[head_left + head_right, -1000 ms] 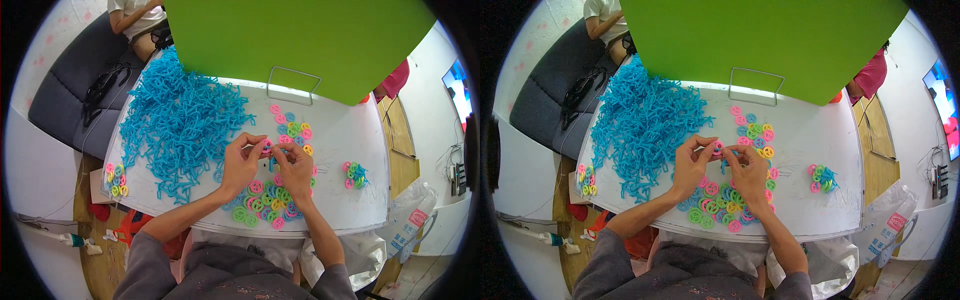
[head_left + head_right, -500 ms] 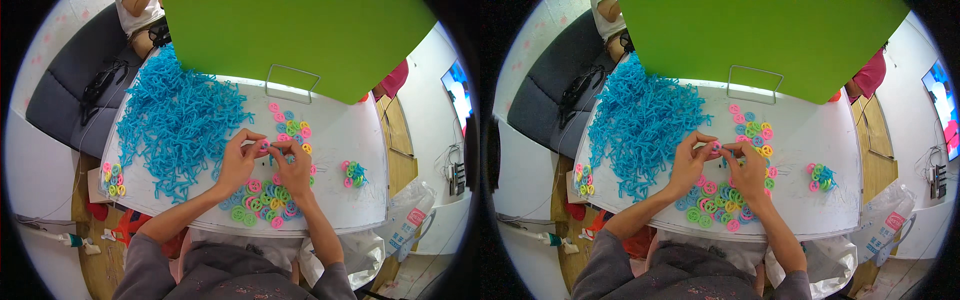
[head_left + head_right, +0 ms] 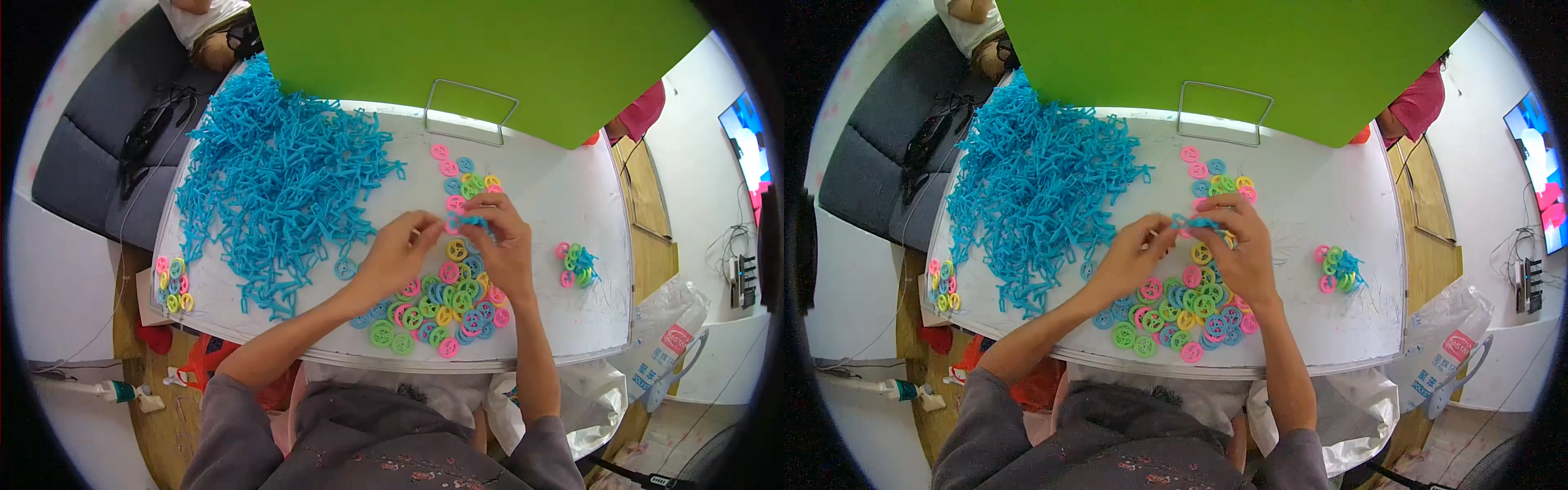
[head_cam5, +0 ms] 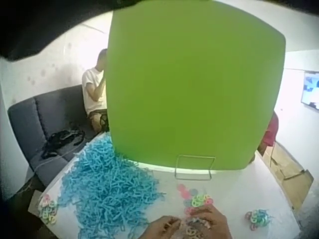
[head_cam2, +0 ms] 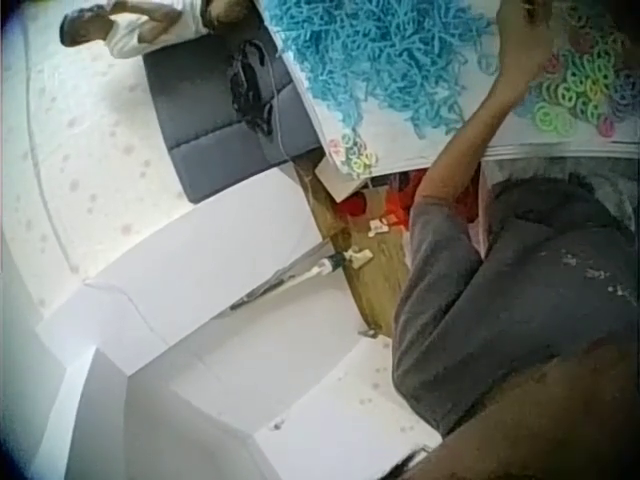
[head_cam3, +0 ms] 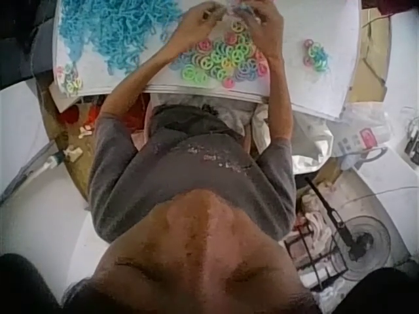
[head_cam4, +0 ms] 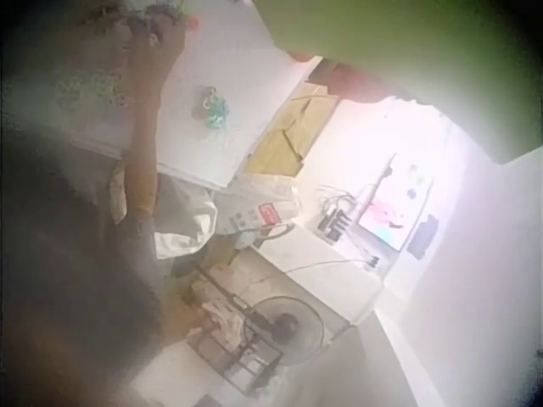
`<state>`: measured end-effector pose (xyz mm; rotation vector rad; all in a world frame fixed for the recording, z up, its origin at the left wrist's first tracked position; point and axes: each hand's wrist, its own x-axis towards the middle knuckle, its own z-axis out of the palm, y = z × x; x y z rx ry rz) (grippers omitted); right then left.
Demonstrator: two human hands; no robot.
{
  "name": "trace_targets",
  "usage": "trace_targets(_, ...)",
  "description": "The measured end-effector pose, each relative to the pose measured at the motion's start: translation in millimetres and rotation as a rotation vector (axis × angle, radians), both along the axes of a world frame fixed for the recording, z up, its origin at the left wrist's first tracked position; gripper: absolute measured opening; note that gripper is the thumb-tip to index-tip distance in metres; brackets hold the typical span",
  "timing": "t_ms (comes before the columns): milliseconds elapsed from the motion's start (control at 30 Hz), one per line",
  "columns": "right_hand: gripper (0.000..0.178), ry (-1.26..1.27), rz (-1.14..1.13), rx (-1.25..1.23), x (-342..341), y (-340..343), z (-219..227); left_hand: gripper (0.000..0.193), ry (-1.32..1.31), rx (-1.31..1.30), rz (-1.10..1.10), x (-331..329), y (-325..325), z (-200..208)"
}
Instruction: Assemble colorful plastic gears and smiley face links on a workbench.
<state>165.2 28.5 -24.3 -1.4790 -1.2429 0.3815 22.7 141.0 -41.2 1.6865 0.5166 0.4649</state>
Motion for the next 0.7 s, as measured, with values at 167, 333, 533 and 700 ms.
trace_targets(167, 0.014, 0.183, -0.166, -0.055, 6.6, -6.5, 7.4, 0.013, 0.012, 0.633, -0.138, -7.0, -11.9, -6.7)
trace_targets(333, 0.016, -0.089, -0.244, -0.016, 9.2, -8.0, 10.0, 0.012, 0.117, 0.179, -0.096, -4.3, -4.7, 18.5)
trace_targets(533, 0.024, -0.139, -0.155, -0.058, -1.4, -5.3, 19.3, 0.012, -0.317, -0.192, 0.093, -7.9, 15.1, 27.1)
trace_targets(700, 0.025, -0.149, -0.101, -0.048, -4.2, -4.3, 12.5, 0.01, -0.237, -0.276, 0.065, -7.2, 12.8, 23.4)
